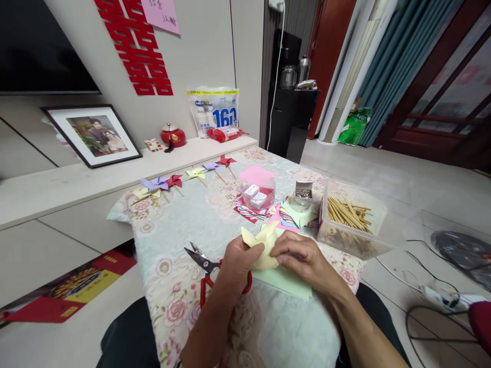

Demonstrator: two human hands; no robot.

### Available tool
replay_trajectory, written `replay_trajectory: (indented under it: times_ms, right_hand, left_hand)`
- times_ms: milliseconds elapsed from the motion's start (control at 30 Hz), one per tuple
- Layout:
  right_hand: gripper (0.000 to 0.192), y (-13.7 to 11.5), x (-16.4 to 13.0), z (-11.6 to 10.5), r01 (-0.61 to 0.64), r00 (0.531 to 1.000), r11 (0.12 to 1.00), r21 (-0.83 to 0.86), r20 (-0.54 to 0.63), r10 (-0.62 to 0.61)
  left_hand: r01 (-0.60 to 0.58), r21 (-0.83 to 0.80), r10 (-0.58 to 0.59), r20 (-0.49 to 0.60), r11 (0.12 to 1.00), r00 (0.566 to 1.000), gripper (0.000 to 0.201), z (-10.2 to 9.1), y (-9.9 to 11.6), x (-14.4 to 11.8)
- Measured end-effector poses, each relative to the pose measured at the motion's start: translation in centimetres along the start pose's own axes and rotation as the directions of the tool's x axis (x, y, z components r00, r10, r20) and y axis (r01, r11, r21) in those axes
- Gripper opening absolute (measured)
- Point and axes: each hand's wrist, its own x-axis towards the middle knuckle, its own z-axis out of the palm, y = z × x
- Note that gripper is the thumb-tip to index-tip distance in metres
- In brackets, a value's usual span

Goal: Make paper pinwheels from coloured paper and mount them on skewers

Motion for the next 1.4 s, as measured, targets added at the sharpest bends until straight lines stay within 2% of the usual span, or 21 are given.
replay_trajectory:
  times_ms: [267, 567, 700, 867, 1067, 1267, 1400]
  right_hand:
    - [0.023, 0.0, 0.0, -0.2, 0.02, 0.999, 0.999, 0.044, 0.034, -0.021]
    - [0.035, 0.0, -0.2, -0.5, 0.022, 0.989, 0.999, -0.043, 0.145, -0.016]
    - [0.041, -0.3, -0.2, -0.5, 0.063, 0.984, 0.997, -0.054, 0.172, -0.053]
    - [0.037, -0.5, 0.0, -0.4, 0.044, 0.98, 0.987, -0.154, 0.199, -0.013]
    - [0.03, -0.4, 0.1, -0.4, -0.062, 0.987, 0.997, -0.042, 0.148, 0.067]
    - [0.019, -0.8, 0.1, 0.4, -0.194, 0.979, 0.981, -0.007, 0.06, 0.194]
    - [0.018, -0.9, 0.2, 1.0, -0.216, 0.976, 0.976, -0.026, -0.016, 0.216]
  left_hand:
    - [-0.003, 0.01, 0.003, 0.031, 1.0, 1.0, 0.027, 0.3, 0.3, -0.2]
    - [0.006, 0.09, -0.002, -0.041, 0.996, 0.999, 0.021, 0.6, 0.6, -0.4]
    - [0.007, 0.087, -0.007, 0.0, 0.996, 1.0, 0.021, 0.5, 0.4, -0.4]
    - [0.029, 0.092, -0.031, 0.021, 0.995, 0.999, 0.02, 0.7, 0.6, -0.6]
    - [0.024, 0.082, -0.021, -0.038, 0.996, 0.999, 0.025, 0.8, 1.0, -0.6]
    - [0.002, 0.111, -0.002, -0.003, 0.994, 1.0, 0.025, 0.3, 0.3, -0.4]
    - [0.007, 0.1, -0.006, -0.007, 0.995, 1.0, 0.019, 0.3, 0.1, -0.3]
